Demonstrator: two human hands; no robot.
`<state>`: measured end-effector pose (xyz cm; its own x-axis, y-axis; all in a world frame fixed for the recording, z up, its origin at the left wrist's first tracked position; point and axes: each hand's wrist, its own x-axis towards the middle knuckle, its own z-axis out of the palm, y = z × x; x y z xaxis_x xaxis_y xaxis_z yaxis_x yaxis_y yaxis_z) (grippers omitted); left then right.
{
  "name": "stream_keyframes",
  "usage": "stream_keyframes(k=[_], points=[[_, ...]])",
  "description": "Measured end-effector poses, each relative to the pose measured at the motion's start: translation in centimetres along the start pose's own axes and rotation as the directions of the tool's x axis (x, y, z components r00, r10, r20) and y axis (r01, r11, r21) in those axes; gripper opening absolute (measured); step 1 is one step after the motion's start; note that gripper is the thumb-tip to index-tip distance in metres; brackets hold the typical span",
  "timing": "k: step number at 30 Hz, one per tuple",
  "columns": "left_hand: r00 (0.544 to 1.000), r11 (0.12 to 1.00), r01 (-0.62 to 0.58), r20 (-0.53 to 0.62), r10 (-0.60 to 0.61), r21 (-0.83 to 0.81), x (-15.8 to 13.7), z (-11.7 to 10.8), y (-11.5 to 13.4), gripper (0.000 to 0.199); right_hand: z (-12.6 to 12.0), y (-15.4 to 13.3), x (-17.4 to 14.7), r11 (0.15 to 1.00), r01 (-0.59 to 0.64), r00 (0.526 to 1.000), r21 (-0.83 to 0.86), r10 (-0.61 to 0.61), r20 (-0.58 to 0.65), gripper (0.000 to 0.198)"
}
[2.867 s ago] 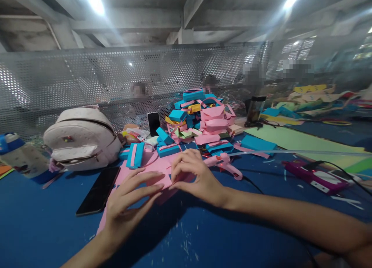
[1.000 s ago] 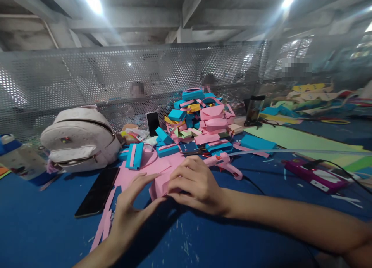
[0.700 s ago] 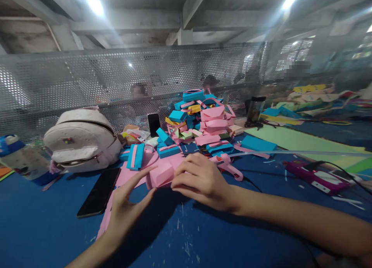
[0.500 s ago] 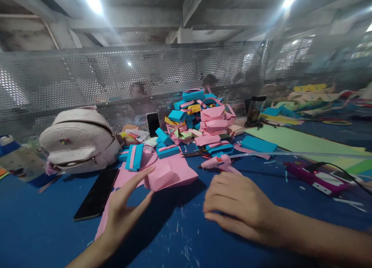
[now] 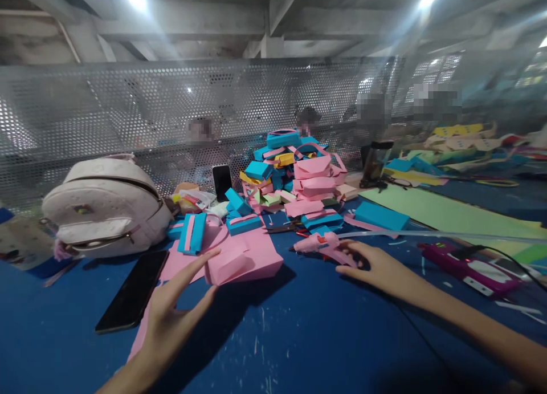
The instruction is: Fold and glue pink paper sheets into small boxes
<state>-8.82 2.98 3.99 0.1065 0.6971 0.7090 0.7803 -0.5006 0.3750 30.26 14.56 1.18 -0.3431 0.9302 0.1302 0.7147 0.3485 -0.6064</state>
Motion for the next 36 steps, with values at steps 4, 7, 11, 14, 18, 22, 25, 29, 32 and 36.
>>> stream_keyframes(k=[4,7,11,14,18,22,25,29,32,36], points=[[1.0,1.0,0.013,-0.001,-0.013,0.002,-0.2,0.0,-0.1,0.052,1.0,-1.1,1.2,0.995,0.034,0.998,0.093,-0.039,0.051,0.043],[1.0,1.0,0.023,-0.003,-0.023,0.018,-0.3,-0.1,-0.2,0.052,0.6,-2.8,1.0,0.981,0.029,0.999,0.191,-0.036,0.031,0.043],[1.0,1.0,0.019,0.011,-0.019,0.02,-0.3,-0.1,-0.1,0.052,-0.6,-5.8,-0.5,0.972,0.009,1.0,0.236,-0.014,0.019,0.045],[0.999,0.999,0.046,0.017,-0.046,-0.001,-0.3,0.0,0.0,0.049,-0.8,-8.0,-1.4,0.947,-0.016,0.997,0.321,-0.01,0.077,0.051],[0.997,0.997,0.075,0.016,-0.075,-0.009,-0.4,0.1,0.0,0.048,0.4,-10.4,-1.6,0.914,-0.039,0.99,0.403,-0.019,0.139,0.056],[0.996,0.996,0.089,-0.008,-0.089,-0.024,-0.5,0.2,0.0,0.047,1.9,-11.8,-1.1,0.886,-0.016,0.98,0.464,-0.078,0.182,0.052],[0.993,0.992,0.115,-0.02,-0.116,-0.045,-0.6,0.3,0.0,0.046,2.5,-12.5,-0.7,0.862,0.003,0.976,0.508,-0.113,0.187,0.047],[0.982,0.98,0.179,-0.04,-0.183,-0.088,-0.6,0.4,0.1,0.043,3.0,-12.9,-0.6,0.835,0.017,0.969,0.549,-0.149,0.196,0.045],[0.976,0.972,0.206,-0.045,-0.212,-0.111,-0.7,0.4,-0.1,0.044,3.3,-13.0,-0.5,0.818,0.001,0.961,0.576,-0.16,0.225,0.045],[0.975,0.968,0.208,-0.043,-0.216,-0.14,-0.6,0.5,-0.3,0.045,3.4,-13.2,-0.4,0.8,-0.013,0.963,0.599,-0.152,0.223,0.043]])
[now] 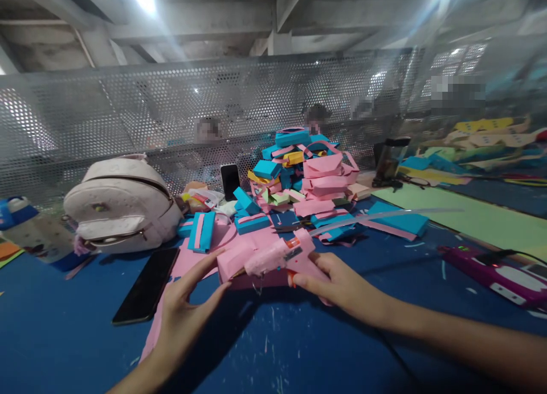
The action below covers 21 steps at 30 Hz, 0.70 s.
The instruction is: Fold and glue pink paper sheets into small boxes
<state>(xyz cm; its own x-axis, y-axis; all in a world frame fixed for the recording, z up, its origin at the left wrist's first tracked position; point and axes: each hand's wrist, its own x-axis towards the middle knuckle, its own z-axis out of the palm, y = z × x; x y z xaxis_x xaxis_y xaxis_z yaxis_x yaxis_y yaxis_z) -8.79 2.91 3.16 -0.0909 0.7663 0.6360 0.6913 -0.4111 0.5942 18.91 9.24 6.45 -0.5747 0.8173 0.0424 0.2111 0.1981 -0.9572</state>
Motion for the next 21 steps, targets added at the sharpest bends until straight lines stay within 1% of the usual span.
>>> stream_keyframes(k=[17,21], points=[[0.999,1.0,0.031,-0.01,-0.031,0.007,-0.03,0.1,0.74,0.041,0.18,0.37,0.07,1.0,-0.007,1.0,0.004,0.007,-0.001,0.039],[1.0,1.0,0.017,-0.004,-0.017,0.008,0.05,0.11,0.76,0.042,0.13,0.52,0.1,1.0,-0.005,1.0,0.002,0.005,-0.007,0.039]])
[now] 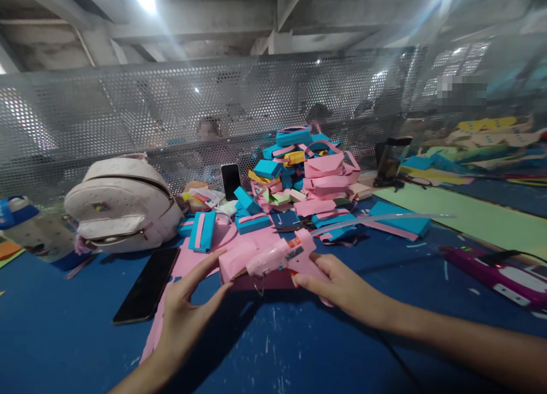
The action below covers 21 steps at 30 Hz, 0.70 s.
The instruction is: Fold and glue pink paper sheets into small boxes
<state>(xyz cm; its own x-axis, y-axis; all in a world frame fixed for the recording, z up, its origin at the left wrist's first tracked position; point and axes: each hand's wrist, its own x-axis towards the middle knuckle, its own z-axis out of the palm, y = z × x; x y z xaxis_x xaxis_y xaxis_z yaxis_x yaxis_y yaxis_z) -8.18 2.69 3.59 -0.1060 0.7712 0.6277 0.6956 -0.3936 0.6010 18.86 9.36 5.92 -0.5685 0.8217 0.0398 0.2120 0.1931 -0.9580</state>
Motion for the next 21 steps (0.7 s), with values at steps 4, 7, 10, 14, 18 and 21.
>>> stream_keyframes(k=[4,7,10,14,18,21], points=[[1.0,1.0,-0.012,0.003,0.012,0.023,0.04,-0.03,-0.22,0.043,-0.01,0.01,0.0,1.0,0.005,1.0,-0.005,-0.005,0.002,0.039],[1.0,1.0,-0.009,0.008,0.009,0.025,0.02,-0.07,-0.32,0.043,-0.04,-0.16,-0.11,1.0,-0.003,1.0,-0.013,0.003,-0.004,0.039],[1.0,0.999,-0.012,0.009,0.012,0.03,-0.01,-0.07,-0.3,0.043,-0.12,-0.33,-0.26,1.0,-0.004,1.0,-0.019,0.004,-0.017,0.04],[1.0,0.999,-0.013,0.002,0.013,0.044,-0.04,0.01,-0.19,0.043,-0.26,-0.31,-0.37,0.999,-0.011,1.0,-0.037,0.01,-0.023,0.042],[1.0,0.999,0.003,0.011,-0.004,0.033,-0.05,0.05,-0.19,0.042,-0.34,-0.24,-0.47,0.998,-0.024,0.999,-0.053,0.022,-0.043,0.046],[1.0,1.0,-0.004,0.011,0.003,0.024,-0.05,0.05,-0.32,0.041,-0.45,-0.3,-0.62,0.997,-0.04,0.998,-0.064,0.036,-0.06,0.047]])
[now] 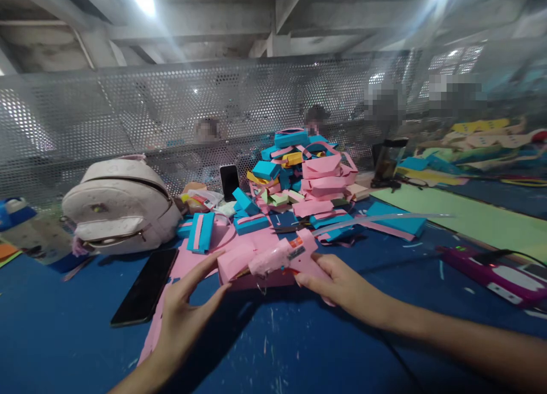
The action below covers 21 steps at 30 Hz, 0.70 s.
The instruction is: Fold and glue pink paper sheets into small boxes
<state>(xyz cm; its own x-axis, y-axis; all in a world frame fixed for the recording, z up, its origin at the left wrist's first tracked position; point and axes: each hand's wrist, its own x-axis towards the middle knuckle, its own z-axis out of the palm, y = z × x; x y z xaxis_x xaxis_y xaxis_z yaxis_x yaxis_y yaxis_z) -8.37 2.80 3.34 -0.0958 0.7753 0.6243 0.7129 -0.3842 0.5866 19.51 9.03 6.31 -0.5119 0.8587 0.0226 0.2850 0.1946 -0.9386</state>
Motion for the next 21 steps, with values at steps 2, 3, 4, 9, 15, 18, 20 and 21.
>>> stream_keyframes(k=[2,3,4,9,15,18,20,21], points=[[1.0,1.0,-0.007,-0.007,0.007,-0.002,-0.02,0.02,-0.1,0.042,-0.12,-0.02,-0.09,1.0,0.0,1.0,-0.001,0.0,-0.004,0.048],[1.0,1.0,-0.007,-0.012,0.007,-0.002,-0.02,0.03,-0.15,0.042,-0.18,-0.02,-0.12,1.0,0.002,1.0,-0.002,-0.002,-0.005,0.047],[1.0,1.0,-0.008,-0.019,0.008,0.001,-0.03,0.03,-0.18,0.042,-0.24,-0.01,-0.14,1.0,0.005,1.0,-0.002,-0.005,-0.006,0.047],[0.999,1.0,-0.024,-0.029,0.024,0.004,0.03,0.02,-0.25,0.043,-0.5,0.18,-0.19,1.0,0.01,1.0,-0.005,-0.01,-0.009,0.048],[0.999,0.999,-0.033,-0.021,0.034,0.029,0.1,-0.01,-0.16,0.044,-0.77,0.54,-0.37,1.0,0.003,1.0,-0.022,-0.004,-0.03,0.047],[0.999,0.999,-0.03,-0.012,0.03,0.017,0.11,-0.02,-0.06,0.045,-0.88,0.67,-0.45,1.0,0.003,1.0,-0.022,-0.003,-0.03,0.047],[1.0,1.0,-0.025,-0.014,0.025,0.017,0.12,-0.04,0.0,0.045,-0.95,0.71,-0.48,1.0,-0.001,1.0,-0.026,0.0,-0.029,0.047],[1.0,1.0,-0.023,-0.016,0.023,0.02,0.13,-0.05,0.02,0.044,-0.99,0.72,-0.5,1.0,-0.001,1.0,-0.029,0.0,-0.03,0.047]])
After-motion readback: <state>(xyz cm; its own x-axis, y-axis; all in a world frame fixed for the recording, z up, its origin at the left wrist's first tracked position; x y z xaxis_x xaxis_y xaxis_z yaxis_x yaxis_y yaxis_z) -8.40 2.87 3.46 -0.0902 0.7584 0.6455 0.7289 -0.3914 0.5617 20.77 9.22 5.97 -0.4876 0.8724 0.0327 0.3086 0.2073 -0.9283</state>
